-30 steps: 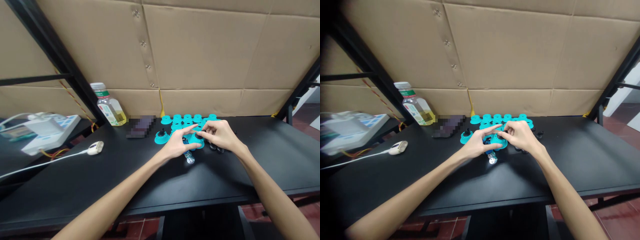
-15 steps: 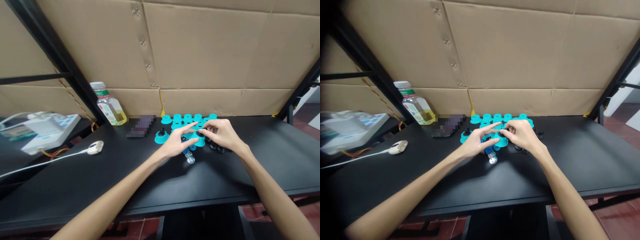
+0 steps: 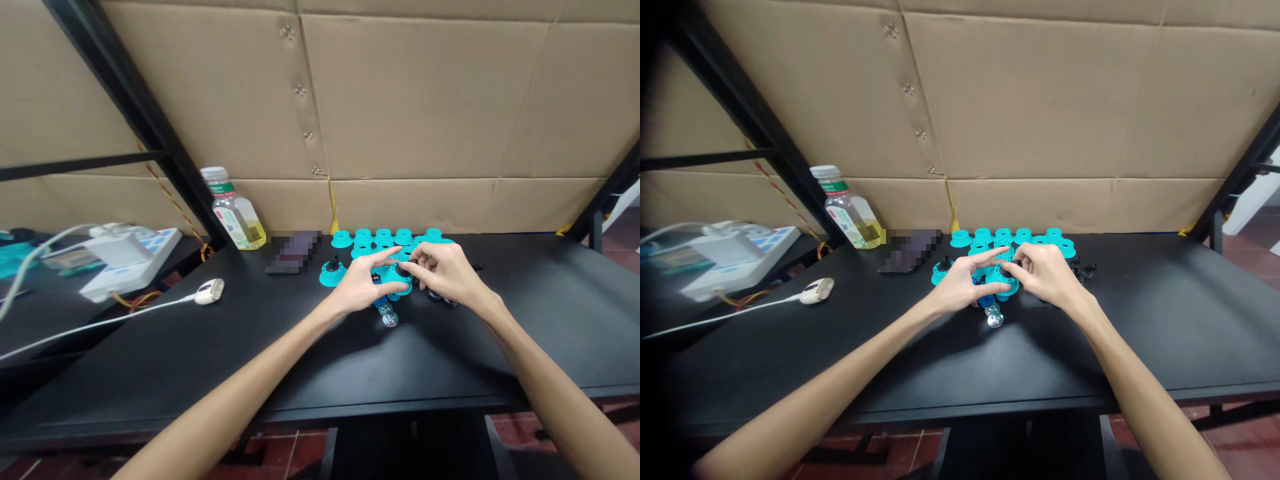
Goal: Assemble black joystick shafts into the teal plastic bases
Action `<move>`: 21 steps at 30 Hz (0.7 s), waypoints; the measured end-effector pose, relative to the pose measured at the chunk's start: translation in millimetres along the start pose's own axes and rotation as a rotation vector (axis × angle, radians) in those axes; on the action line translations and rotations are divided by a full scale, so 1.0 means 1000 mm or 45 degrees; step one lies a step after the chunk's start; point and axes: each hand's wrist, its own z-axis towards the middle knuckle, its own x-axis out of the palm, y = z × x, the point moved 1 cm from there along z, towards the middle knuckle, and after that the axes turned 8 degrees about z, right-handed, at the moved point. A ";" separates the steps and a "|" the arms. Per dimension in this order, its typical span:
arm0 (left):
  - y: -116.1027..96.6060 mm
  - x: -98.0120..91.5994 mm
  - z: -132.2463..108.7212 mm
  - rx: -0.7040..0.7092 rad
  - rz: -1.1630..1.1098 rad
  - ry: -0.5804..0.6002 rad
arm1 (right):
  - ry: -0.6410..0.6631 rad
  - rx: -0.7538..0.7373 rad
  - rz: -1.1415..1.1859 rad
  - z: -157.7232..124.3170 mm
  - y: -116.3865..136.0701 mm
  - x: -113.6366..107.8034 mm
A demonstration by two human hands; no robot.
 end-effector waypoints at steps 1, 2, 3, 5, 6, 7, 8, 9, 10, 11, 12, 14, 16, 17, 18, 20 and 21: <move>-0.002 0.002 -0.001 -0.002 0.072 -0.082 | -0.016 0.001 -0.027 0.000 -0.001 0.001; -0.003 0.005 -0.001 0.008 0.135 -0.144 | -0.032 0.000 -0.048 0.000 -0.002 0.002; -0.005 0.006 -0.002 0.026 0.173 -0.176 | -0.047 -0.005 -0.059 0.000 -0.002 0.003; -0.008 0.007 -0.002 0.064 0.152 -0.132 | -0.056 -0.009 -0.038 0.000 -0.001 0.002; -0.009 0.005 -0.002 0.076 0.098 -0.068 | -0.051 -0.004 -0.006 -0.001 0.000 0.001; -0.009 0.003 -0.002 0.084 0.029 0.006 | -0.039 0.004 0.038 -0.001 0.001 0.000; -0.009 0.000 -0.002 0.086 -0.041 0.069 | -0.025 0.012 0.083 -0.001 0.002 -0.001; -0.008 -0.004 -0.001 0.085 -0.096 0.112 | -0.009 0.015 0.120 -0.001 0.002 -0.001; -0.007 -0.007 -0.001 0.083 -0.134 0.129 | 0.001 0.011 0.140 -0.002 0.003 -0.002; -0.007 -0.010 0.000 0.077 -0.153 0.130 | 0.003 0.001 0.141 -0.002 0.003 -0.002; -0.006 -0.012 0.000 0.067 -0.158 0.120 | 0.002 -0.013 0.124 -0.001 0.003 -0.002; -0.006 -0.015 0.000 0.039 -0.161 0.086 | 0.008 -0.038 0.063 -0.001 0.003 -0.001; -0.006 -0.014 0.000 0.004 -0.175 0.058 | 0.045 -0.059 -0.013 -0.001 0.002 -0.001; -0.006 -0.014 0.000 -0.011 -0.183 0.056 | 0.075 -0.078 -0.055 -0.001 0.002 -0.001; -0.006 -0.013 -0.001 -0.027 -0.193 0.064 | 0.102 -0.103 -0.097 -0.001 0.001 0.000; -0.007 -0.009 -0.002 -0.065 -0.193 0.087 | 0.138 -0.147 -0.185 -0.001 -0.001 0.002; -0.007 -0.008 -0.003 -0.083 -0.169 0.078 | 0.141 -0.157 -0.233 -0.001 -0.003 0.004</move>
